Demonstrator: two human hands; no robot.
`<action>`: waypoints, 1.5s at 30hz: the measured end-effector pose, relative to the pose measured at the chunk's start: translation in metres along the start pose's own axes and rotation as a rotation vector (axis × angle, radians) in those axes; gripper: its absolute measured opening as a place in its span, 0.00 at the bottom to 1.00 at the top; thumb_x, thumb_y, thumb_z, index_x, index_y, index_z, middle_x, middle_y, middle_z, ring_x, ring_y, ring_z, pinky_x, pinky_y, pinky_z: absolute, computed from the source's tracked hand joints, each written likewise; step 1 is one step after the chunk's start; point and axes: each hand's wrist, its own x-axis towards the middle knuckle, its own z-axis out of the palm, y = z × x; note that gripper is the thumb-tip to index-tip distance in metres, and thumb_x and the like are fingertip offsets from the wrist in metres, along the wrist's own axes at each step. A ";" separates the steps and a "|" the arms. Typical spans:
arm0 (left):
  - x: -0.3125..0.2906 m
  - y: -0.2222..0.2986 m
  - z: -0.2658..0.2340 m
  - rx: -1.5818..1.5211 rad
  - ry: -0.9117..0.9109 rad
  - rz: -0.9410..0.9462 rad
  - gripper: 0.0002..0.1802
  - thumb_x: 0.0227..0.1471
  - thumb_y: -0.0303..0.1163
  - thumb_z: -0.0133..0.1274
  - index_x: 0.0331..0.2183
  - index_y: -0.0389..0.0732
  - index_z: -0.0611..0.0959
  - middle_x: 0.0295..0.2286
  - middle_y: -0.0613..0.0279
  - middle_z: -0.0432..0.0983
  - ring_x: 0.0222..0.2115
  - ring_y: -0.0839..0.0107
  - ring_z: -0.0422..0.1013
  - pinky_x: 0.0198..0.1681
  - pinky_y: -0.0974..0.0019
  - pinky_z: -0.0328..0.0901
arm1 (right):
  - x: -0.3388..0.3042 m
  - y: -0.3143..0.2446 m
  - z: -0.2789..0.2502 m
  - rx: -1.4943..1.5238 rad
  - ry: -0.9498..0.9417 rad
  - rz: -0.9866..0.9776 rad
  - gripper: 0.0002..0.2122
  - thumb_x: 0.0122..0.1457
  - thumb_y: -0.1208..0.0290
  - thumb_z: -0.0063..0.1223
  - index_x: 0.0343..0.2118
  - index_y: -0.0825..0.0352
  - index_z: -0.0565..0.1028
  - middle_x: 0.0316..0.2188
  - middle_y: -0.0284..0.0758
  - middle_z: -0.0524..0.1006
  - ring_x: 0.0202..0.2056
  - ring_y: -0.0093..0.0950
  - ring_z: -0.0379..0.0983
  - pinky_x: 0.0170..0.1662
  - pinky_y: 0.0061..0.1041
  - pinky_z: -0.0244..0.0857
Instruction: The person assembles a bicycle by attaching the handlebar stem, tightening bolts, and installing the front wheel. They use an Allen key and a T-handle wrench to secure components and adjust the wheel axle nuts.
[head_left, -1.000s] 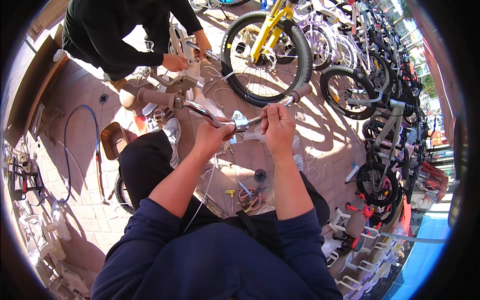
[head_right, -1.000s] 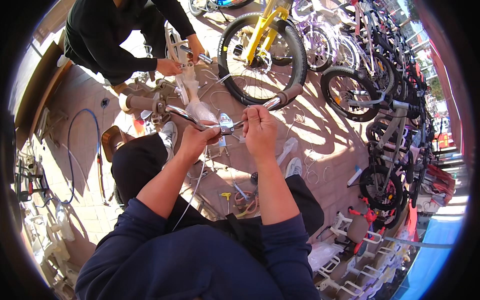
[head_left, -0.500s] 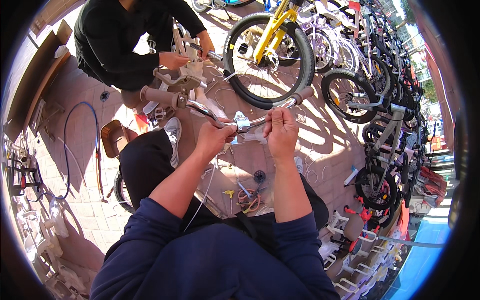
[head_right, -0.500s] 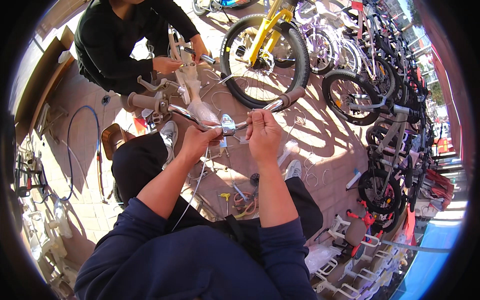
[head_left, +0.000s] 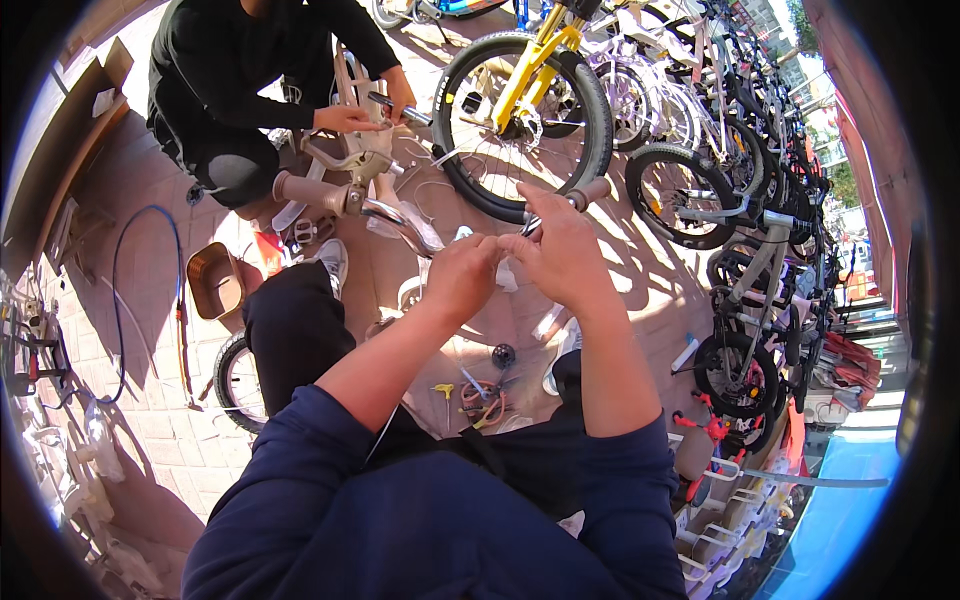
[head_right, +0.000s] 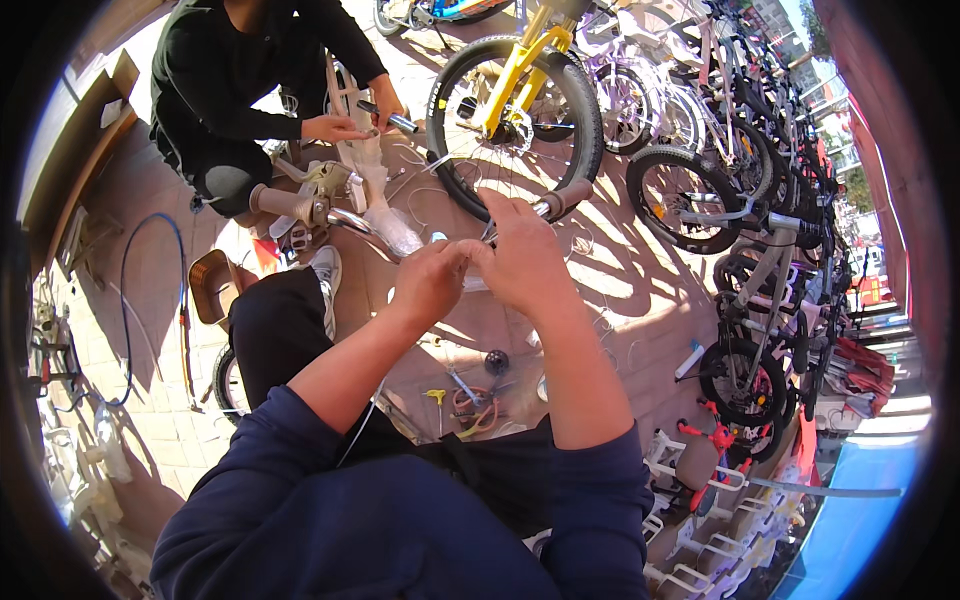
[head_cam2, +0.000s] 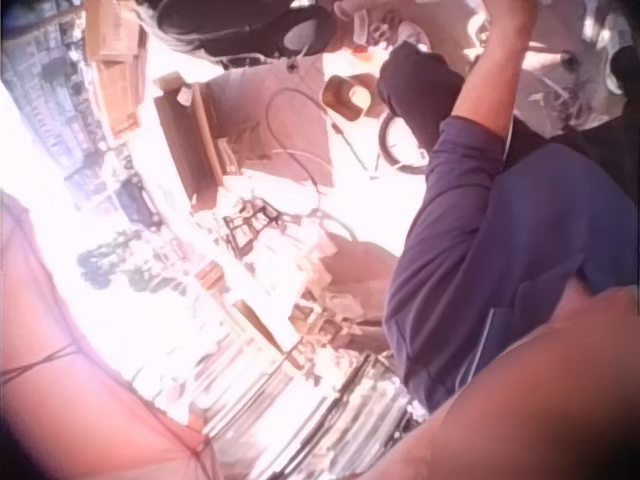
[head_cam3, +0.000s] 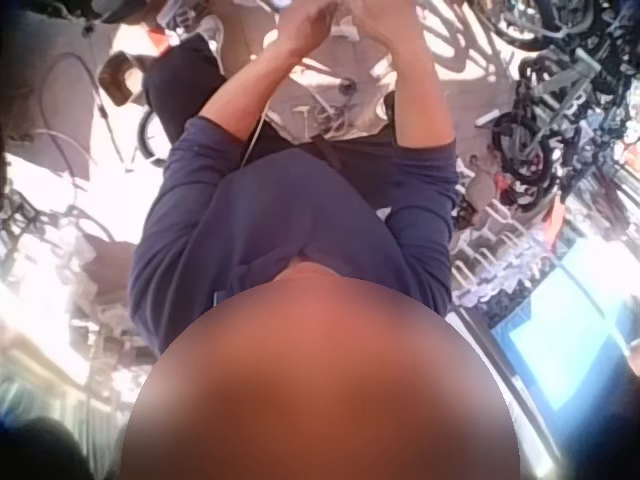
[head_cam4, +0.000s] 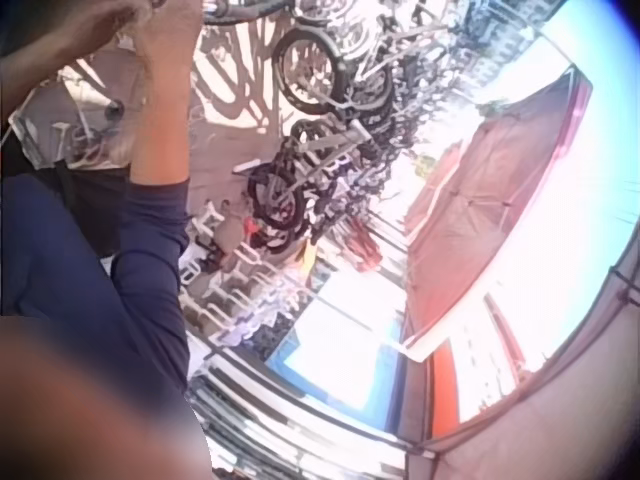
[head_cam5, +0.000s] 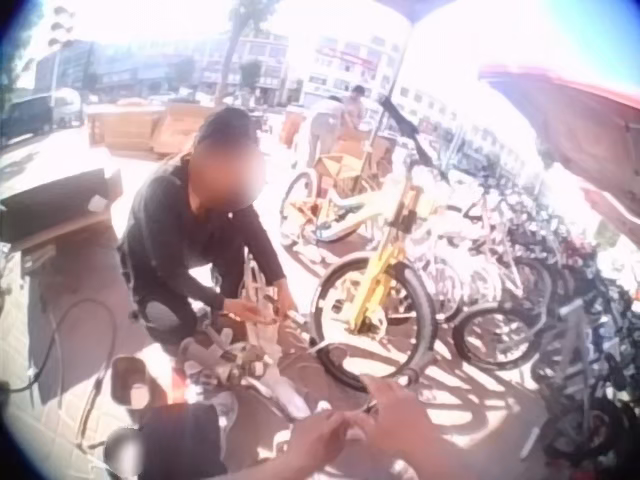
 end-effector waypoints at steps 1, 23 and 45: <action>-0.002 0.002 0.001 -0.017 0.007 0.013 0.05 0.50 0.23 0.55 0.33 0.40 0.80 0.27 0.54 0.78 0.31 0.51 0.77 0.32 0.52 0.71 | 0.004 0.010 -0.014 0.012 -0.151 -0.061 0.15 0.60 0.59 0.59 0.27 0.70 0.81 0.32 0.45 0.80 0.35 0.45 0.77 0.38 0.43 0.70; -0.020 -0.008 -0.031 -0.836 0.285 -1.179 0.11 0.58 0.30 0.59 0.37 0.34 0.76 0.31 0.58 0.75 0.30 0.72 0.75 0.28 0.70 0.74 | 0.040 -0.007 -0.008 -0.126 -0.420 -0.066 0.17 0.65 0.59 0.49 0.29 0.68 0.79 0.27 0.46 0.80 0.34 0.47 0.78 0.42 0.45 0.70; -0.025 -0.071 -0.028 -1.192 0.016 -0.523 0.11 0.48 0.10 0.54 0.31 0.37 0.76 0.36 0.57 0.80 0.44 0.67 0.76 0.50 0.64 0.69 | 0.028 0.004 -0.012 0.214 -0.466 0.046 0.11 0.62 0.66 0.52 0.37 0.68 0.81 0.26 0.45 0.80 0.31 0.40 0.79 0.39 0.40 0.70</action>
